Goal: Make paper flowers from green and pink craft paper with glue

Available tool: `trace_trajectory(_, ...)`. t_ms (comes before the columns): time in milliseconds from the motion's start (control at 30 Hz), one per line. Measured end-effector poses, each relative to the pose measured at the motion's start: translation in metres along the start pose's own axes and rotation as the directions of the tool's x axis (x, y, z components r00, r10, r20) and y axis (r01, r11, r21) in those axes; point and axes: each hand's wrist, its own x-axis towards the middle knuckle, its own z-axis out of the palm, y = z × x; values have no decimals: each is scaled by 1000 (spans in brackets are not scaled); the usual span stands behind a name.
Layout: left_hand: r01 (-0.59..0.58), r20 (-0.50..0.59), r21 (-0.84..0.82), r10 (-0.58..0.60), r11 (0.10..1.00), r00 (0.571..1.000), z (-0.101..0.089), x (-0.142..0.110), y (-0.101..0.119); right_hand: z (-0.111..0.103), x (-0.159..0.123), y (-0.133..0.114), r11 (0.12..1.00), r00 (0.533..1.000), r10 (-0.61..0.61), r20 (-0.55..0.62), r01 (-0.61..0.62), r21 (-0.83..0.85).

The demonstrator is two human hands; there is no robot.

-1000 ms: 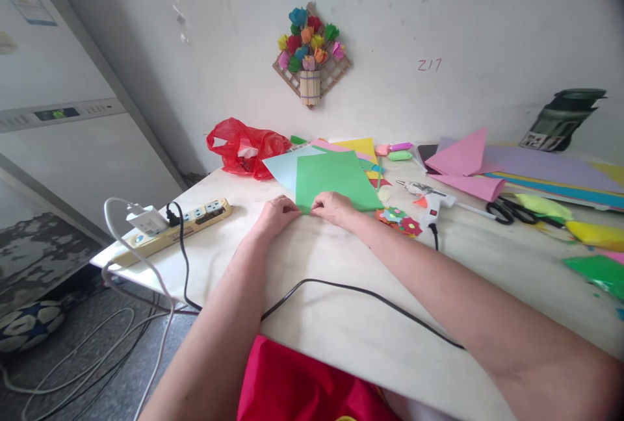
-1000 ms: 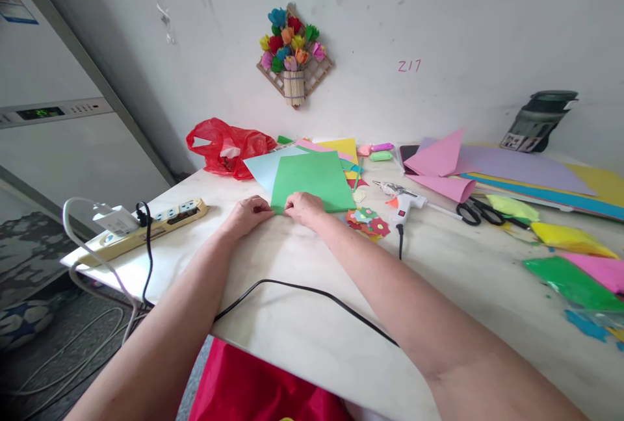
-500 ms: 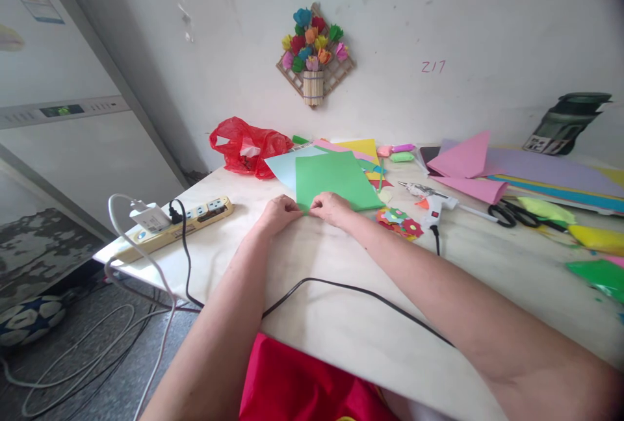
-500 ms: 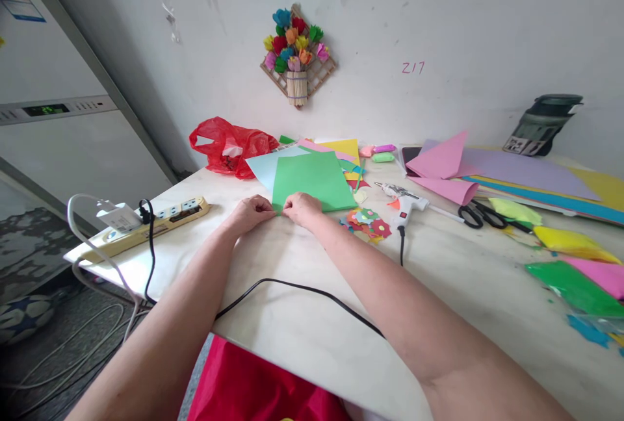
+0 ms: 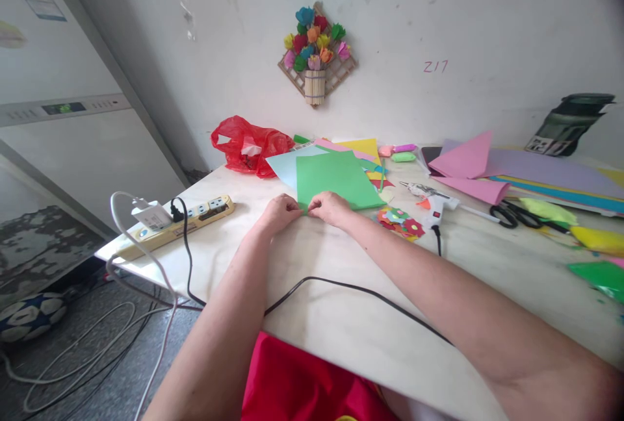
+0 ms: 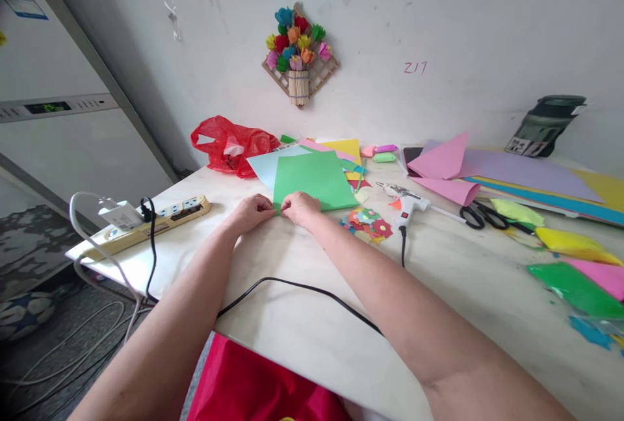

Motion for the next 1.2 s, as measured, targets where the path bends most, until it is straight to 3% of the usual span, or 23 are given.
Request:
trace_trajectory(633,-25,-24,199,30,980,999,4,2,4,-1,1,-9,993,995,75,60,-69,-100)
trace_trajectory(833,113,-132,253,-82,961,988,5,-3,-2,-4,6,-12,981,988,132,80,-118,-156)
trace_trajectory(1067,196,-41,293,-193,936,980,3,-6,-1,-7,23,-9,944,971,200,129,-156,-289)
trace_trajectory(1200,162,-48,345,-155,924,987,7,-5,1,-5,31,-10,908,963,232,138,-163,-386)
